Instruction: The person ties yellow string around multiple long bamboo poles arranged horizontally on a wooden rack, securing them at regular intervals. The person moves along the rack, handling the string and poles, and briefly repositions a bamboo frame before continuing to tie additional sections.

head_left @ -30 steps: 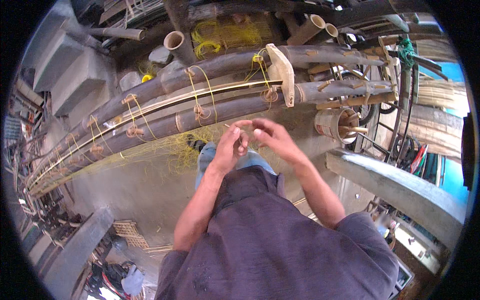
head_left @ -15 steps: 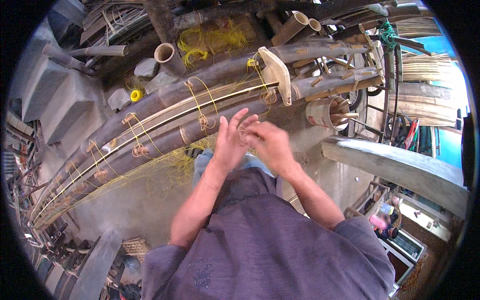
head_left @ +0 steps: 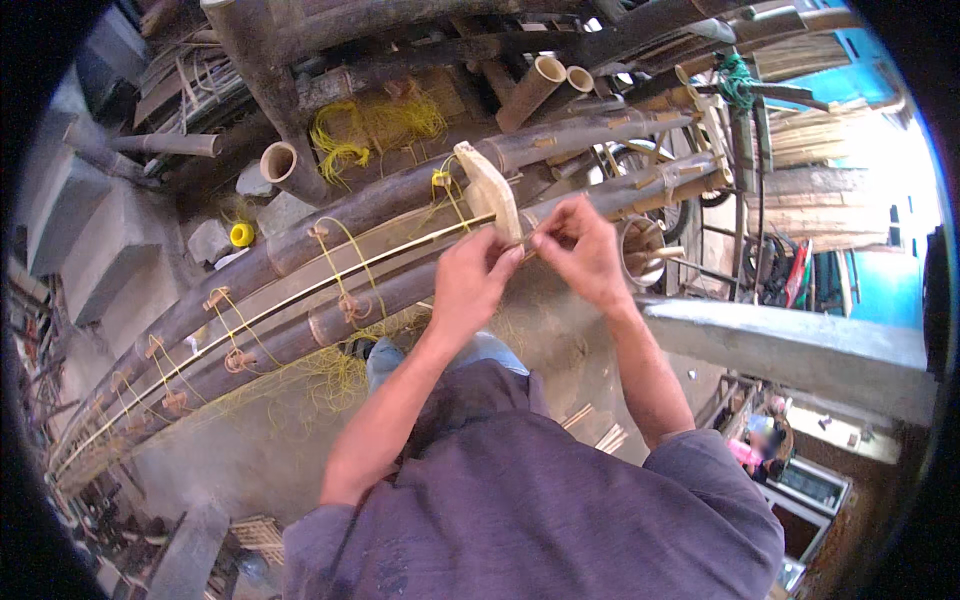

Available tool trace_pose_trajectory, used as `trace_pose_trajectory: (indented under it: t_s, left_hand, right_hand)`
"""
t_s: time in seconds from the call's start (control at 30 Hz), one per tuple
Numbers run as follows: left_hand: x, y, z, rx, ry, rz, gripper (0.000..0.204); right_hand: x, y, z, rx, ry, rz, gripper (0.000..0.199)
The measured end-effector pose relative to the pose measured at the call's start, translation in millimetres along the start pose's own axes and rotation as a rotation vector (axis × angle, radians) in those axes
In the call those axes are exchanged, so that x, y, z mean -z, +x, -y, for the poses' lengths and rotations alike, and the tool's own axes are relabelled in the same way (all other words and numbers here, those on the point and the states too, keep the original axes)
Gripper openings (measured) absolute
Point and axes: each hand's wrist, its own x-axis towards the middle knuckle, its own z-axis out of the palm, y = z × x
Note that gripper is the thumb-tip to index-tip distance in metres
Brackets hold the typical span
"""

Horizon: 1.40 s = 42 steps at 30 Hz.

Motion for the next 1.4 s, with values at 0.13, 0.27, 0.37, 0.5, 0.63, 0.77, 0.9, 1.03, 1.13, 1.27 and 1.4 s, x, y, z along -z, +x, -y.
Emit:
trace_pose_trajectory:
  t_s: [0.13,0.27,0.37,0.5,0.63,0.77,0.9,1.03,1.13,1.27,1.4]
  left_hand:
    - [-54.2,94.5,-16.2,-0.258,0.173,-0.210,0.017]
    - [-75.1,179.8,9.8,0.083,0.375,-0.229,0.015]
    - [-93.3,200.8,33.5,0.200,0.640,-0.289,0.017]
    - [-118.5,186.0,16.1,0.253,0.594,-0.261,0.027]
    - [-122.3,102.5,-5.1,-0.340,0.411,-0.515,0.039]
    - [-85.0,-49.4,43.1,-0.050,0.051,0.110,0.039]
    - [-33.2,-220.3,164.9,0.741,0.519,0.110,0.042]
    - [5.4,-403.6,252.0,0.833,0.054,-0.686,0.031]
    - [10.3,-517.9,321.7,0.861,-0.105,-1.091,0.030]
    - [-10.3,-589.2,358.3,0.967,-0.179,-1.114,0.026]
    - [-59.5,-582.5,390.3,1.054,-0.526,-1.265,0.021]
  right_hand:
    - [46.0,86.7,-65.0,0.097,-0.079,-0.267,0.018]
    - [51.2,152.8,-138.2,0.029,-0.210,-0.263,0.024]
    - [30.4,167.0,-162.8,0.034,-0.181,-0.215,0.022]
    - [37.8,151.9,-169.8,0.087,-0.202,-0.068,0.023]
    - [60.1,76.9,-174.1,0.094,0.099,-0.208,0.022]
    - [35.5,-38.7,-222.5,-0.107,-0.075,-0.265,0.006]
    - [-40.0,-149.4,-285.9,-0.386,-0.156,0.487,0.013]
    - [-136.4,-170.0,-216.9,-0.085,-0.294,0.860,0.020]
    - [-226.6,-170.0,-211.7,-0.148,-0.235,0.865,0.020]
    - [-336.2,-163.5,-243.1,-0.502,-0.156,0.762,0.013]
    - [-464.0,-118.8,-302.7,-0.618,-0.031,0.538,0.013]
